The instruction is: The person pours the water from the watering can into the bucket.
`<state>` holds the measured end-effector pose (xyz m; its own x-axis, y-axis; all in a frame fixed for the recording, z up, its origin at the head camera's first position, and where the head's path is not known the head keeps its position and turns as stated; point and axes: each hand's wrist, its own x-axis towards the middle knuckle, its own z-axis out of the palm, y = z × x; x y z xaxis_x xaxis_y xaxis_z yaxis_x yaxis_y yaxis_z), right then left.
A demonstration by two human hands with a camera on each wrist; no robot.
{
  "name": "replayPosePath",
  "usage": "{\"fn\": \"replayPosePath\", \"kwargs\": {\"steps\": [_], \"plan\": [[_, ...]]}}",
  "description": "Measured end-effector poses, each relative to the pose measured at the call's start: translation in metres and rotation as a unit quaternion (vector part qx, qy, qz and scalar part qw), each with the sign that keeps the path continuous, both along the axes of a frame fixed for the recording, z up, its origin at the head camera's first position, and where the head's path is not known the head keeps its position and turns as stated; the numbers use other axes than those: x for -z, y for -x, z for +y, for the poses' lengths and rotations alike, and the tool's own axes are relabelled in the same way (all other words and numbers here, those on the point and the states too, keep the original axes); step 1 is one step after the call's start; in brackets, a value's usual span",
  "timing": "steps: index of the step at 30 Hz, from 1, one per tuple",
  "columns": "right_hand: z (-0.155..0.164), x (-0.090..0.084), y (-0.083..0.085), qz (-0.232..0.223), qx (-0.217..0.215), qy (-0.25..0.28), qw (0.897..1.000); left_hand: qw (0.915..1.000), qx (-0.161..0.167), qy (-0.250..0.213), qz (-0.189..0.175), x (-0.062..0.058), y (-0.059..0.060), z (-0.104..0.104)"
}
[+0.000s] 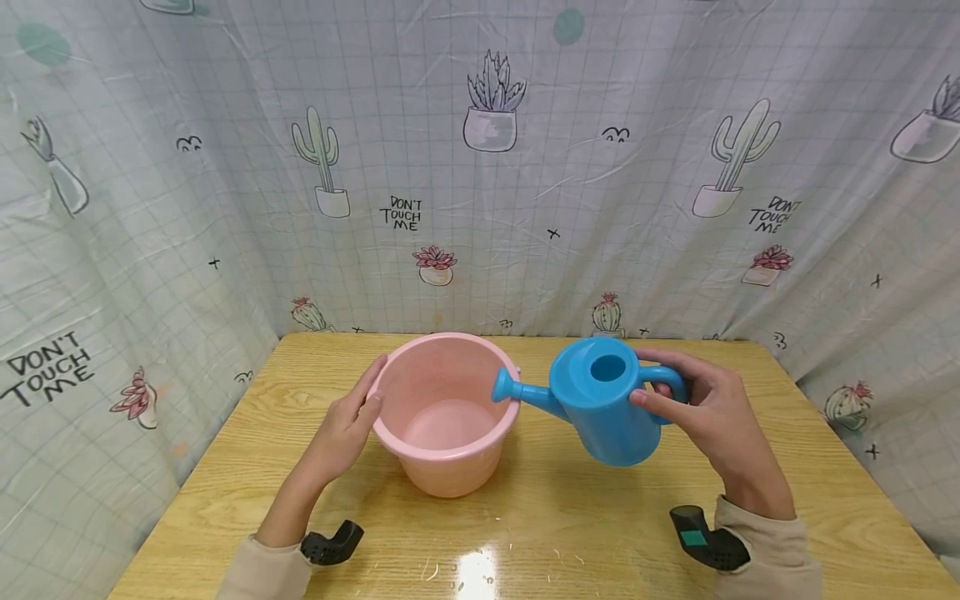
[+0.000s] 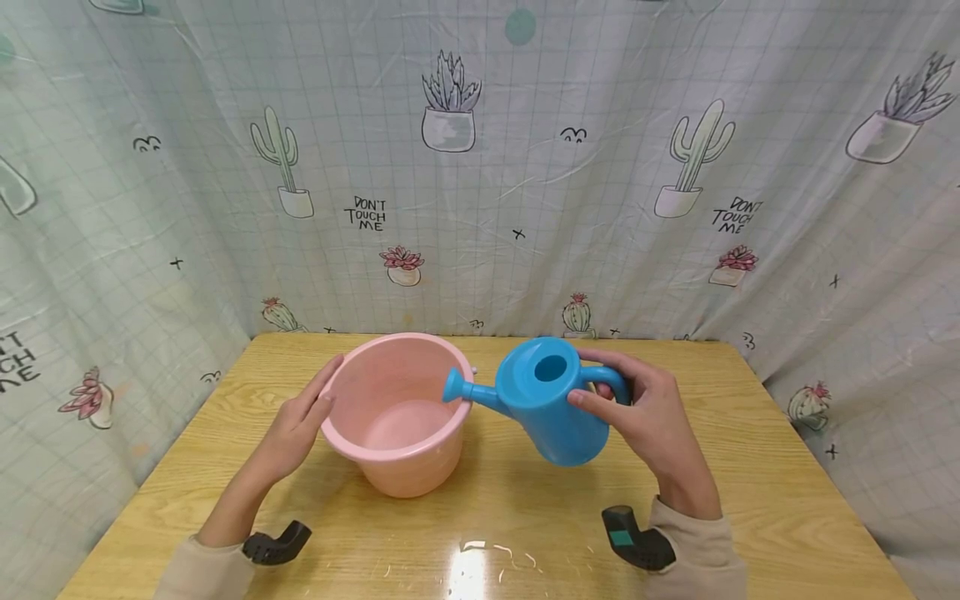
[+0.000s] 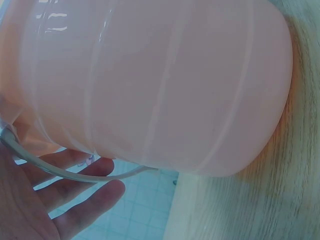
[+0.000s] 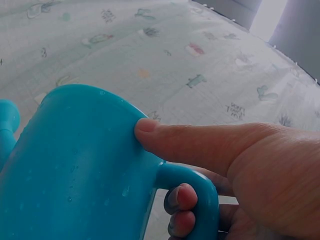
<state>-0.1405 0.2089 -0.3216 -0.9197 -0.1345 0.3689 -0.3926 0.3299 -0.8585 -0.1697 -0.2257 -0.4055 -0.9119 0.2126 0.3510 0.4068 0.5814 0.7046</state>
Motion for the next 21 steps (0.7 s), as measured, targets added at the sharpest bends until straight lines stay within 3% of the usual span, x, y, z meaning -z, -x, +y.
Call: {"fn": "replayPosePath", "kwargs": {"steps": [21], "plan": [[0.0002, 0.0002, -0.0004, -0.004, -0.002, 0.008, 1.000, 1.0000, -0.001, 0.002, -0.001, 0.0020, 0.0009, -0.0009]]}}
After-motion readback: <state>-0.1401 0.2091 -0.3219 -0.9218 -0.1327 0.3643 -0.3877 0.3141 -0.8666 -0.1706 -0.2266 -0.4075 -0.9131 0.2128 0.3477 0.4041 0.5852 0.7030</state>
